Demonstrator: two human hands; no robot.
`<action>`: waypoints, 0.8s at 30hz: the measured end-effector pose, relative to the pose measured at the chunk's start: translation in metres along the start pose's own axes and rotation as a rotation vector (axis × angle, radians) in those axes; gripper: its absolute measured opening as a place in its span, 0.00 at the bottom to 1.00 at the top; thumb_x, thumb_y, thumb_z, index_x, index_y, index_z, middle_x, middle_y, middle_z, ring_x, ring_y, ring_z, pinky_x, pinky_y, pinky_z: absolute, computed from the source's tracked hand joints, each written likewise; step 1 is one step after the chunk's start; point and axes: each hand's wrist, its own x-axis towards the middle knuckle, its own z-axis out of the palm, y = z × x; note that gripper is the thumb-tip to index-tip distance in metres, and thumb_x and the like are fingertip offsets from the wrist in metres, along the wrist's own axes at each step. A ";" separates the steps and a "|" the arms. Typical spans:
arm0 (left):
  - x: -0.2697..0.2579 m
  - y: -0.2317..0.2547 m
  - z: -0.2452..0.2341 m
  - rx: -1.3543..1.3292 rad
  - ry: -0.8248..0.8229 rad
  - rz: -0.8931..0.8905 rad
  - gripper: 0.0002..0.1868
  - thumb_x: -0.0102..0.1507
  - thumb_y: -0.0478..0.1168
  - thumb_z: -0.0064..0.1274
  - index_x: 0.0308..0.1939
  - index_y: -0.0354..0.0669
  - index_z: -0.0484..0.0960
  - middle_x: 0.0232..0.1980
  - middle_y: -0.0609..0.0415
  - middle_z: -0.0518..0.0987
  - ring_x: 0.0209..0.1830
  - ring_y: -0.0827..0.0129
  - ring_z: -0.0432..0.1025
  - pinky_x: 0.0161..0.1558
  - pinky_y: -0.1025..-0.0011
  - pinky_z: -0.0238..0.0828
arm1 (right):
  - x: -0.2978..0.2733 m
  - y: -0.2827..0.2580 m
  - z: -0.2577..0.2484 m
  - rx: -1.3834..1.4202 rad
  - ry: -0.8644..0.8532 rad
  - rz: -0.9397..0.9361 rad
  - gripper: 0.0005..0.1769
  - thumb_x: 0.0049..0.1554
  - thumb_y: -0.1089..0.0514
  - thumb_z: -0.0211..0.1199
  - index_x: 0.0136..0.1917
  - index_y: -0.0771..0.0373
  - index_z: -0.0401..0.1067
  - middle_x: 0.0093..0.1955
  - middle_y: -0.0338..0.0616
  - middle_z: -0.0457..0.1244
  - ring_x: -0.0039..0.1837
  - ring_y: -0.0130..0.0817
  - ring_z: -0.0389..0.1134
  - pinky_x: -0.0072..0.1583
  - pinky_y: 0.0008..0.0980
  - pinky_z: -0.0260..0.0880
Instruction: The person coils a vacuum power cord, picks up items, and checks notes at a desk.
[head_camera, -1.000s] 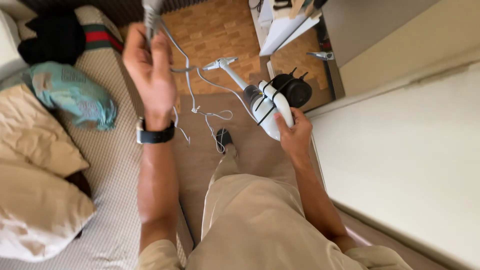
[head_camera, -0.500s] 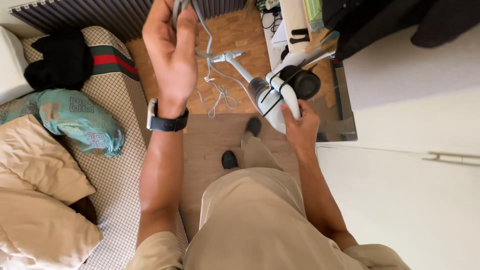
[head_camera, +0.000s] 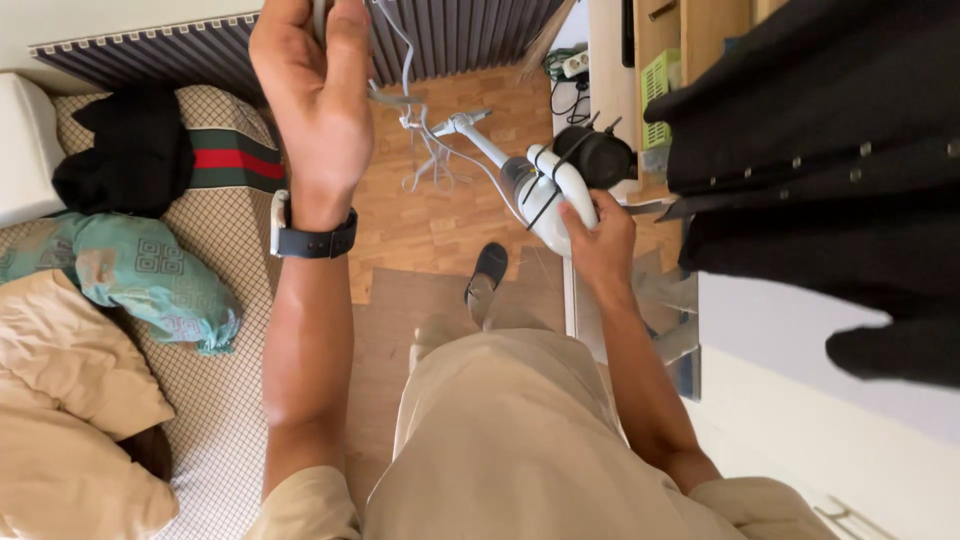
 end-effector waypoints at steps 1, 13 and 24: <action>0.006 -0.008 0.001 0.017 0.016 -0.030 0.09 0.81 0.30 0.47 0.45 0.32 0.72 0.34 0.60 0.69 0.28 0.80 0.58 0.32 0.77 0.53 | 0.017 0.002 0.000 -0.058 -0.035 -0.009 0.18 0.56 0.56 0.70 0.54 0.71 0.76 0.44 0.48 0.71 0.44 0.29 0.71 0.47 0.30 0.70; 0.052 -0.078 -0.053 0.224 0.156 -0.123 0.11 0.80 0.32 0.46 0.41 0.36 0.69 0.30 0.61 0.67 0.27 0.82 0.58 0.30 0.80 0.53 | 0.178 -0.004 0.043 -0.154 -0.190 -0.153 0.17 0.57 0.54 0.71 0.52 0.71 0.76 0.42 0.51 0.71 0.43 0.34 0.72 0.47 0.34 0.71; 0.102 -0.149 -0.070 0.204 0.026 -0.527 0.06 0.73 0.34 0.47 0.41 0.39 0.75 0.30 0.62 0.73 0.28 0.83 0.65 0.30 0.79 0.61 | 0.254 -0.008 0.088 -0.265 -0.147 -0.092 0.18 0.55 0.55 0.72 0.51 0.71 0.77 0.42 0.54 0.71 0.43 0.37 0.73 0.47 0.35 0.70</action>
